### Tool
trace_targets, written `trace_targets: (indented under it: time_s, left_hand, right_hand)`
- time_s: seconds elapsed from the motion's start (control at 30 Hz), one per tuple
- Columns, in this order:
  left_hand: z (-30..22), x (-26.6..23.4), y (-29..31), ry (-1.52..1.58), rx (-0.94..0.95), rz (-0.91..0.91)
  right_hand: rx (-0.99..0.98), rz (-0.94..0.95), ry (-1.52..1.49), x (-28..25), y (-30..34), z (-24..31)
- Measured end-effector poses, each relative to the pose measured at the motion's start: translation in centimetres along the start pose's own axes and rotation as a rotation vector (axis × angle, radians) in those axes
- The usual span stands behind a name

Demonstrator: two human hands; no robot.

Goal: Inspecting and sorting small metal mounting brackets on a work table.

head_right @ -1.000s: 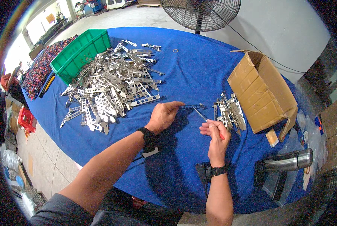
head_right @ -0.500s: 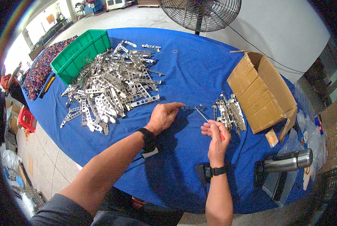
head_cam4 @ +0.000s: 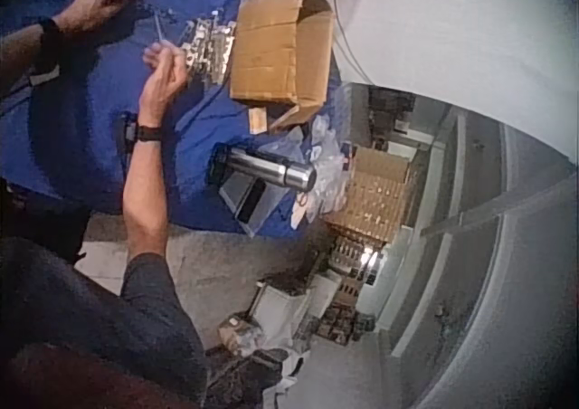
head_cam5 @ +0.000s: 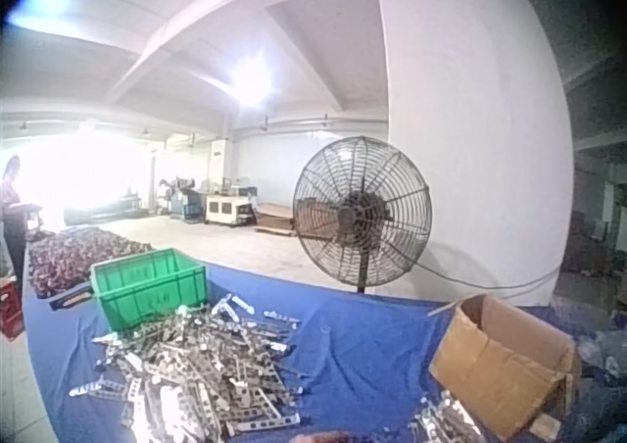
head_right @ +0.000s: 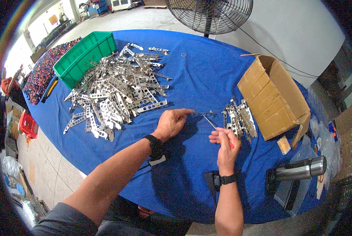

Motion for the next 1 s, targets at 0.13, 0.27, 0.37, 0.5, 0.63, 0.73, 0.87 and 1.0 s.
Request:
trace_targets:
  time_s: [0.13, 0.27, 0.37, 0.5, 0.63, 0.73, 0.87, 1.0]
  left_hand:
    - [-0.3, -0.2, 0.0, 0.018, 0.03, -0.015]
    - [0.1, -0.4, -0.1, -0.004, 0.031, -0.026]
    - [-0.3, -0.1, -0.1, 0.004, 0.022, -0.008]
    - [-0.1, 0.0, -0.1, -0.011, -0.022, 0.025]
    - [-0.1, -0.3, 0.0, 0.026, 0.081, -0.061]
    - [-0.5, -0.3, -0.1, 0.01, 0.032, -0.011]
    - [-0.4, -0.4, 0.0, 0.007, 0.008, -0.014]
    - [-0.1, -0.3, -0.1, -0.01, -0.001, 0.013]
  right_hand:
    - [-0.03, -0.058, -0.052, 0.5, 0.0, 0.4]
    - [-0.001, -0.044, -0.058, 0.0, 0.1, 0.2]
    - [-0.032, -0.05, -0.067, -0.4, 0.2, 0.6]
    - [-0.028, -0.005, -0.041, 0.9, 0.4, 0.5]
    - [-0.05, 0.048, -0.007, 1.2, 0.6, 0.7]
    - [-0.058, -0.015, -0.026, 1.1, 0.6, 0.7]
    - [-0.012, 0.007, -0.027, 0.9, 0.6, 0.4]
    - [-0.012, 0.003, -0.09, 1.2, 0.6, 0.6]
Point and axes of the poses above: each hand's wrist, its own y-axis away from the middle knuckle, its own x-axis out of the palm, z = x × y, the point moved 6 cm from there along -y, towards the middle knuckle, and after that the axes turned 9 degrees about -z, right-handed, at the moved point
